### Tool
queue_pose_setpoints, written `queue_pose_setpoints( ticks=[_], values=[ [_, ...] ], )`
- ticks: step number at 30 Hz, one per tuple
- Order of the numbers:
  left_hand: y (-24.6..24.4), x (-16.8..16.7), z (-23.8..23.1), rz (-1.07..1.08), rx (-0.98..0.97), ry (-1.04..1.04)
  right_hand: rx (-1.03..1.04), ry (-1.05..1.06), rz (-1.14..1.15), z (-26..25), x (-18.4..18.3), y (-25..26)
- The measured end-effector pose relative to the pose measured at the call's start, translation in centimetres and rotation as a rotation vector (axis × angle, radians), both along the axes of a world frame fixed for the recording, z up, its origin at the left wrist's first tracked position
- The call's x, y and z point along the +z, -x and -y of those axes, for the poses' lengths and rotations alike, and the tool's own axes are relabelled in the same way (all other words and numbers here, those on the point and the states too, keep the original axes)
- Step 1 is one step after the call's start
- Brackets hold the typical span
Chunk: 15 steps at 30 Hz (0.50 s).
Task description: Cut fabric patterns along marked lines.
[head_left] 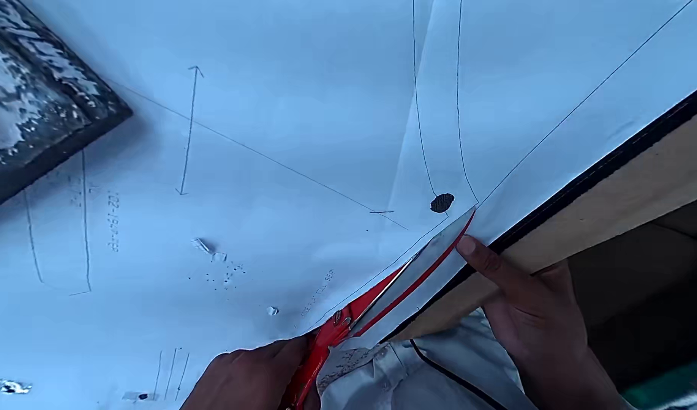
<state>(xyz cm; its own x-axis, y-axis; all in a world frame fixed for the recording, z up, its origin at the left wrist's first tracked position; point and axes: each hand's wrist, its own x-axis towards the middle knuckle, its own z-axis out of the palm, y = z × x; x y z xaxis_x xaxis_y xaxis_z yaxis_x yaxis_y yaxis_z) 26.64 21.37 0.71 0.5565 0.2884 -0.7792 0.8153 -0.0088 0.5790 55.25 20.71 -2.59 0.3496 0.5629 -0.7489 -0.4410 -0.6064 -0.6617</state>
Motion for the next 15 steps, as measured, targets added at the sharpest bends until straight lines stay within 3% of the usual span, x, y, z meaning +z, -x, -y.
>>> queue_pose_setpoints(
  ticks=[15],
  values=[
    [-0.57, 0.43, -0.72, -0.048, -0.023, -0.027, 0.026, 0.011, -0.040, -0.15, 0.12, -0.37]
  ],
)
